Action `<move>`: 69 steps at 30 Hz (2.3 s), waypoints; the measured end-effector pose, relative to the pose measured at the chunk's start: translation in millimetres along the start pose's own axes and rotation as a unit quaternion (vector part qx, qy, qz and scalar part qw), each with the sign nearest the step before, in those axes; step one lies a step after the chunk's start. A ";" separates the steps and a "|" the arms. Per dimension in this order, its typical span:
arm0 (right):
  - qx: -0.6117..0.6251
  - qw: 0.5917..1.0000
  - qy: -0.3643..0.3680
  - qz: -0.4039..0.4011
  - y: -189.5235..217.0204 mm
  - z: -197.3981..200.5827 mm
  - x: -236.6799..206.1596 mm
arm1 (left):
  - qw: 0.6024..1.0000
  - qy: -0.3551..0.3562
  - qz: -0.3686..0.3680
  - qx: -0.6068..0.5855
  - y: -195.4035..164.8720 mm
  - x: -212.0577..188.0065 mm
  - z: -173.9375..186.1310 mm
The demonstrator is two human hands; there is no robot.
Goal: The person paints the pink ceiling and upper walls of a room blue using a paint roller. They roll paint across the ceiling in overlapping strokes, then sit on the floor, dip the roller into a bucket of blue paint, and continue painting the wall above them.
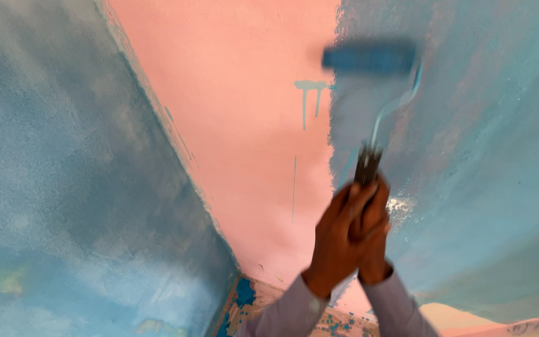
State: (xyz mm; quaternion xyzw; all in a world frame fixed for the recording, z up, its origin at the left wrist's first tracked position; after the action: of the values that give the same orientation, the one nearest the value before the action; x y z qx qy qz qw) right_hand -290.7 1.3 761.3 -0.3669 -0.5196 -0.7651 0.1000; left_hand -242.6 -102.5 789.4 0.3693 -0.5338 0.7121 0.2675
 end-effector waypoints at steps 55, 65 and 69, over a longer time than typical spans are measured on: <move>-0.101 0.984 -0.145 -0.008 -70.7 144.1 -17.3 | 0.980 0.171 0.004 -0.099 -33.1 -16.1 -130.8; -0.112 0.975 -0.191 -0.022 -72.3 162.3 -11.4 | 0.975 0.189 -0.041 -0.107 -44.0 -0.8 -140.8; -0.114 0.968 -0.217 0.063 -35.8 201.4 59.7 | 0.972 0.151 -0.103 -0.146 -88.9 69.7 -141.3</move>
State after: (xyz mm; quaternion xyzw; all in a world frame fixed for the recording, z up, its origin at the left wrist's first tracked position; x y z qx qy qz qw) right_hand -260.1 205.6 813.6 -0.5651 -0.4142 -0.7134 -0.0091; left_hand -248.4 57.4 873.8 0.2677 -0.5445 0.6424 0.4682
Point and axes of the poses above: each hand's wrist, its own x-axis towards the middle knuckle, its own z-axis out of the back of the hand, y = z × x, the point moved 10 cm from there along x, towards the middle knuckle, and after that the axes turned 3 degrees about -z, right-handed, at the moved point
